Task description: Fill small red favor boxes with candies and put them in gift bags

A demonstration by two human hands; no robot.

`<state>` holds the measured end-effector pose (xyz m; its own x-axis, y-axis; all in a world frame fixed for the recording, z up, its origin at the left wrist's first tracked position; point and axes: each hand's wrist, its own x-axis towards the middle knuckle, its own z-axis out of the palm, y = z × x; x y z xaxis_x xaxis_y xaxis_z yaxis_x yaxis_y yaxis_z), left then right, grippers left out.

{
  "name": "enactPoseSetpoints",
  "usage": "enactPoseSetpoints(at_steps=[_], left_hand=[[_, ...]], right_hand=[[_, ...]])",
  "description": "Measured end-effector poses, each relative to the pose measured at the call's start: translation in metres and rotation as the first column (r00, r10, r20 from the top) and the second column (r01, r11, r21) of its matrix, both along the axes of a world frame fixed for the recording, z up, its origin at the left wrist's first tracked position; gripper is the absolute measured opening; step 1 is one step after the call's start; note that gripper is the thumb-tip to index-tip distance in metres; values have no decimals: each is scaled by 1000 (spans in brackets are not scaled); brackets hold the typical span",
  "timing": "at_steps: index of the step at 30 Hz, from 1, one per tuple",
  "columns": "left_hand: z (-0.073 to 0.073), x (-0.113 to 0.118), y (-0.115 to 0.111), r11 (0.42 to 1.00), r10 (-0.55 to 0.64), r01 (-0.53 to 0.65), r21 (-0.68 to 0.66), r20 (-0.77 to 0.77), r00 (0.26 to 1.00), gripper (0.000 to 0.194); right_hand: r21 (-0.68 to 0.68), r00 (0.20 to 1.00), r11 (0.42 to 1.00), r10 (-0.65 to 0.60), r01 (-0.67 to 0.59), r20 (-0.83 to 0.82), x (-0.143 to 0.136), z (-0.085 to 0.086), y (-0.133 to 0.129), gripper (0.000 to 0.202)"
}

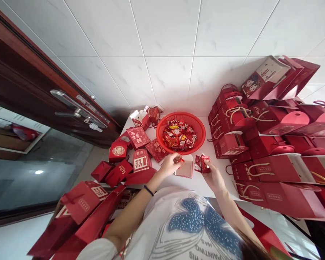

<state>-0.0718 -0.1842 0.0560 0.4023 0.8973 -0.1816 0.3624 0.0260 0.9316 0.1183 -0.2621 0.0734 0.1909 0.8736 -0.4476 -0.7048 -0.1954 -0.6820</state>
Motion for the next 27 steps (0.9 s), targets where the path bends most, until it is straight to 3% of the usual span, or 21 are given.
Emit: enactPoseSetpoints(at_steps=[3,6,10,15,22,25,27], left_hand=[[-7,0,-1,991,-48,64,115,-131,990,20],[-14,0,-5,965,-18,69,251,-203,979,26],[-29,-10,-13,930,52,28,366,-207,977,26],[-46,-25,-23,922,120,-50,385,-160,980,32],[-44,-24,-29,962,48,-6,274,-144,988,43],[-42,-24,-31,964,51,-13,266,-134,990,44],[-43,-25,-32,961,59,-19,276,-138,989,43]], right_hand=[[-9,1000,1000,-18,19,17,5,-1,-3,20],[-14,999,1000,10,-9,34,5,-2,-9,21],[-22,998,1000,23,-22,64,0,0,-16,22],[-21,964,990,137,-136,228,-10,2,-14,30],[-113,703,947,299,-300,645,-33,-16,19,32],[-170,600,945,310,-280,737,-35,-22,24,30],[-161,589,954,285,-255,756,-30,-22,21,30]])
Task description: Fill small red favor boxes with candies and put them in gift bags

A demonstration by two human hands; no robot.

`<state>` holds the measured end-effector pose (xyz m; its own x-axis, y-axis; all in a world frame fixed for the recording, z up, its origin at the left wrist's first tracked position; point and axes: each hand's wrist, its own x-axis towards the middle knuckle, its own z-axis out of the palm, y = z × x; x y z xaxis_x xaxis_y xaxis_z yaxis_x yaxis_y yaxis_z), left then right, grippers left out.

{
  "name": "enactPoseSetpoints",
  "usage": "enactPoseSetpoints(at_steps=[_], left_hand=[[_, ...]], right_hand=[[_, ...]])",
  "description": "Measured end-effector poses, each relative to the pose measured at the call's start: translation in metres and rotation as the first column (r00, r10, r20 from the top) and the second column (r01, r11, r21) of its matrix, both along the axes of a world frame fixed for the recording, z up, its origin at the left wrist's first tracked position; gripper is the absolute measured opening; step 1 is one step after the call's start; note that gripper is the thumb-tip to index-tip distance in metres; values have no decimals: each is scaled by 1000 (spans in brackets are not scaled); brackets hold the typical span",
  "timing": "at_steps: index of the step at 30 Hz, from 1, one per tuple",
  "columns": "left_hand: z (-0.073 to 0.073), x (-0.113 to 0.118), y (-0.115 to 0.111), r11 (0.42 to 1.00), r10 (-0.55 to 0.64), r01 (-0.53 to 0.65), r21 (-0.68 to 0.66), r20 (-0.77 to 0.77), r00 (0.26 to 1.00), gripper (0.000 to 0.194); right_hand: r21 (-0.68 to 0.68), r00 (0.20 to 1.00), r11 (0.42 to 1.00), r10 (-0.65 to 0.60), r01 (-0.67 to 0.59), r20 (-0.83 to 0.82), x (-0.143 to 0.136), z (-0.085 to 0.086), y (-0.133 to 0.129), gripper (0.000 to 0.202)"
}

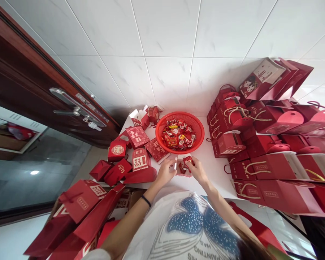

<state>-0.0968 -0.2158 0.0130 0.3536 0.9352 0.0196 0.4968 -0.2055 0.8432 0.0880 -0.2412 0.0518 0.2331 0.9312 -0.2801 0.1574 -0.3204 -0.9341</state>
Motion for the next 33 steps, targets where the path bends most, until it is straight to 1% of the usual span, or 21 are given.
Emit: enactPoseSetpoints(at_steps=[4,7,9,11,15,17,19,21,23,25,26,29,33], left_hand=[[-6,-3,-1,1000,10,-10,27,3,1000,45],[-7,-3,-1,999,14,-14,33,-1,1000,45],[-6,-2,-1,1000,4,-4,25,-4,1000,44],[-5,-1,-1,1000,-13,13,12,-2,1000,43],[-5,0,-1,1000,-26,26,-3,-1,1000,46],[-7,-1,-2,1000,-22,22,7,1,1000,46],[-10,-3,-3,1000,-16,16,22,5,1000,46],[-13,-5,-3,999,-5,5,32,5,1000,46],[-14,-6,-4,999,4,-5,32,3,1000,47],[-13,-6,-5,1000,8,-8,25,3,1000,47],[-13,-6,-5,1000,7,-8,19,4,1000,47],[-10,-4,-6,1000,-5,5,-3,9,1000,47],[-8,-3,-6,999,-28,29,-40,25,999,48]], right_hand=[[6,995,997,-73,74,-64,15,5,-10,36],[10,986,996,-88,91,-144,20,9,-15,37],[33,986,995,-85,91,-145,18,9,-14,35],[53,995,997,-48,53,-86,14,9,-13,31],[17,988,995,98,-101,122,6,9,-8,23],[10,980,995,100,-103,173,6,9,-8,23],[7,990,999,39,-40,138,8,10,-9,23],[-14,999,999,-42,43,28,11,11,-10,24],[-23,989,994,-108,106,-98,13,12,-10,24],[0,978,992,-126,128,-167,12,13,-8,22],[20,978,992,-118,123,-171,10,13,-6,20],[66,995,996,-57,62,-76,1,8,-1,15],[65,994,998,-15,8,106,-10,-7,3,24]])
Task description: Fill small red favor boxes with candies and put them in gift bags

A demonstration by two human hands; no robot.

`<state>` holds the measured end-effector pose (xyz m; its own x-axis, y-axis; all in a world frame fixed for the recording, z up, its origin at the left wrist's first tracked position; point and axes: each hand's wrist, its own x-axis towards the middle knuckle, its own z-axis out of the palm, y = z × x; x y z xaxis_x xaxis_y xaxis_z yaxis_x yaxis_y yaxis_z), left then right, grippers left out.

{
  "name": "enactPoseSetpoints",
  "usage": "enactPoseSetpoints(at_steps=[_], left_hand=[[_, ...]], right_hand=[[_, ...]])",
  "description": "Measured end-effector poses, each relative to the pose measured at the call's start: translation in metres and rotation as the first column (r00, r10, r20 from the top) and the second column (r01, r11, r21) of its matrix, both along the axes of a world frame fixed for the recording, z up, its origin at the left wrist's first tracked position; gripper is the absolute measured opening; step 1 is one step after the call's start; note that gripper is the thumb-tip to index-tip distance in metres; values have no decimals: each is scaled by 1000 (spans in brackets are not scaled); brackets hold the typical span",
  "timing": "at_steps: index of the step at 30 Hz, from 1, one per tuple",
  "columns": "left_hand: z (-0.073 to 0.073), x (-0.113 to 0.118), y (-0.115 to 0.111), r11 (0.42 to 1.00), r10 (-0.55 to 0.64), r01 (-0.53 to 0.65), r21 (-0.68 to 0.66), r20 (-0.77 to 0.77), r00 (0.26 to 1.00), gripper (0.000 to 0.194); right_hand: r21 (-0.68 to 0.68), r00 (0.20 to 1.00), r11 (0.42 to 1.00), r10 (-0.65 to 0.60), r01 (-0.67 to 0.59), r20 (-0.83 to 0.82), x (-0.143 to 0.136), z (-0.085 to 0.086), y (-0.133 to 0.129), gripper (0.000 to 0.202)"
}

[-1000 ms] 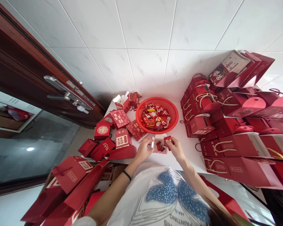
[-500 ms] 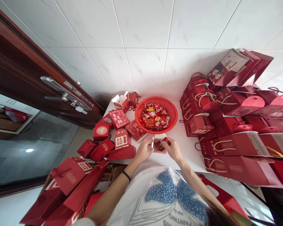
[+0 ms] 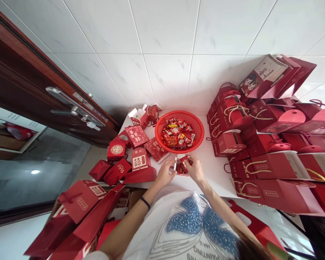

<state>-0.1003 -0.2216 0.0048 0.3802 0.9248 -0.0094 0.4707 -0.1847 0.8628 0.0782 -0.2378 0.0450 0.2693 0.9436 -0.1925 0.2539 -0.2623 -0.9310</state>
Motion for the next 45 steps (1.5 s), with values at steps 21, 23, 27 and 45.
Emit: enactPoseSetpoints(at_steps=[21,23,27,45], left_hand=[[-5,0,-1,1000,-3,3,19,30,1000,50],[-7,-2,-3,999,21,-21,34,5,1000,50],[-9,-5,-4,997,41,-39,59,-29,999,46],[-18,18,-7,988,-146,149,-35,79,986,49]], right_hand=[[86,838,985,83,-153,539,17,-29,-23,30],[50,847,991,77,-121,525,22,-33,-26,33],[10,886,998,45,-56,461,38,-42,-36,35],[226,880,939,134,-260,456,27,-53,-69,42]])
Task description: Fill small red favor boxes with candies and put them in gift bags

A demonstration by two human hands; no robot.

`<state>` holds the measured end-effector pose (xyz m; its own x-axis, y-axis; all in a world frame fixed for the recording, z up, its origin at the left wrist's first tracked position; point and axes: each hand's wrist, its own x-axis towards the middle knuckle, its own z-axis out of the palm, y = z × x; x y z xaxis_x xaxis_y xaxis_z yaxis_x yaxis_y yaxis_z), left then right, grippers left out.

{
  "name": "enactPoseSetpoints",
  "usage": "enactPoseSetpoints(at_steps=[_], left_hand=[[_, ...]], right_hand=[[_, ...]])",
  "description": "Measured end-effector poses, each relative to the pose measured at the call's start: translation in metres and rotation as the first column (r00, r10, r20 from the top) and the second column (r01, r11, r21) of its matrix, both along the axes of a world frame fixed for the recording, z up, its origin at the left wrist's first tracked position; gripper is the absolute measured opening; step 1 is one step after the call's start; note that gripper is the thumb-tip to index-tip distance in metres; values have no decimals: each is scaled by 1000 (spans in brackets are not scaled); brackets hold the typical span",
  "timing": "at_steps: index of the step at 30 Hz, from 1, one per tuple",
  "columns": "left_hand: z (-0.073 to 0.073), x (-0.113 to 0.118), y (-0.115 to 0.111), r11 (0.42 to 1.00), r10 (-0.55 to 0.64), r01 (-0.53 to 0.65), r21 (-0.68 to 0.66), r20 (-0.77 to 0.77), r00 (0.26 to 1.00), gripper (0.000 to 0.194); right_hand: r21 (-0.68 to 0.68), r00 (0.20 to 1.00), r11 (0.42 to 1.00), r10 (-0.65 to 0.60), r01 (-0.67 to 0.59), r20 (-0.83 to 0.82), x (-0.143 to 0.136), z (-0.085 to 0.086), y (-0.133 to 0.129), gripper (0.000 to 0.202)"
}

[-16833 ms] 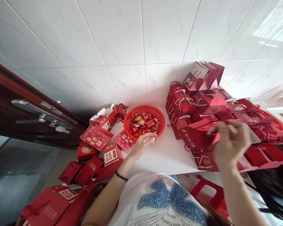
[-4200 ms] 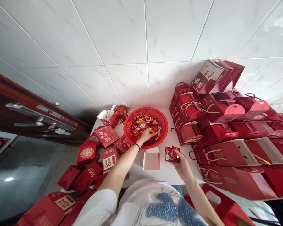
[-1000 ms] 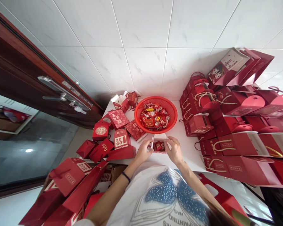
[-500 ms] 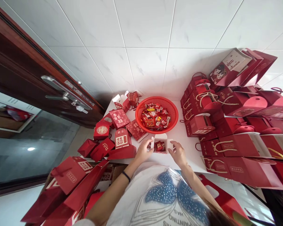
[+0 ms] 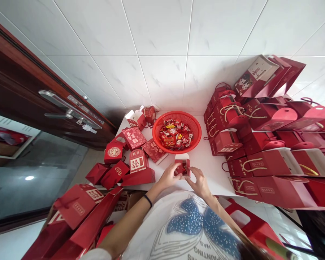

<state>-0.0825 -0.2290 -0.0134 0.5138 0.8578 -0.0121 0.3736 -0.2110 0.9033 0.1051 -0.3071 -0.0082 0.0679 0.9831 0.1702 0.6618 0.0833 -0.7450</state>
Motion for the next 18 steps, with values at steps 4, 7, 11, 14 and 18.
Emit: enactPoseSetpoints(at_steps=[4,7,11,14,18], left_hand=[[-7,0,23,975,206,-204,-90,18,978,25],[-6,8,40,952,266,-259,-164,18,964,24],[-4,15,45,957,187,-178,-230,19,982,22],[-5,10,37,962,155,-167,-217,-69,986,14],[-6,-3,24,962,63,-94,-257,-125,990,13]], right_hand=[[45,993,998,27,-32,111,0,-4,1,31],[44,986,999,21,-28,168,0,-8,1,31],[20,988,1000,-12,9,156,1,-14,-1,31],[-23,997,999,-26,28,69,4,-17,-3,28],[-108,999,994,-35,31,-35,8,-19,-3,21]])
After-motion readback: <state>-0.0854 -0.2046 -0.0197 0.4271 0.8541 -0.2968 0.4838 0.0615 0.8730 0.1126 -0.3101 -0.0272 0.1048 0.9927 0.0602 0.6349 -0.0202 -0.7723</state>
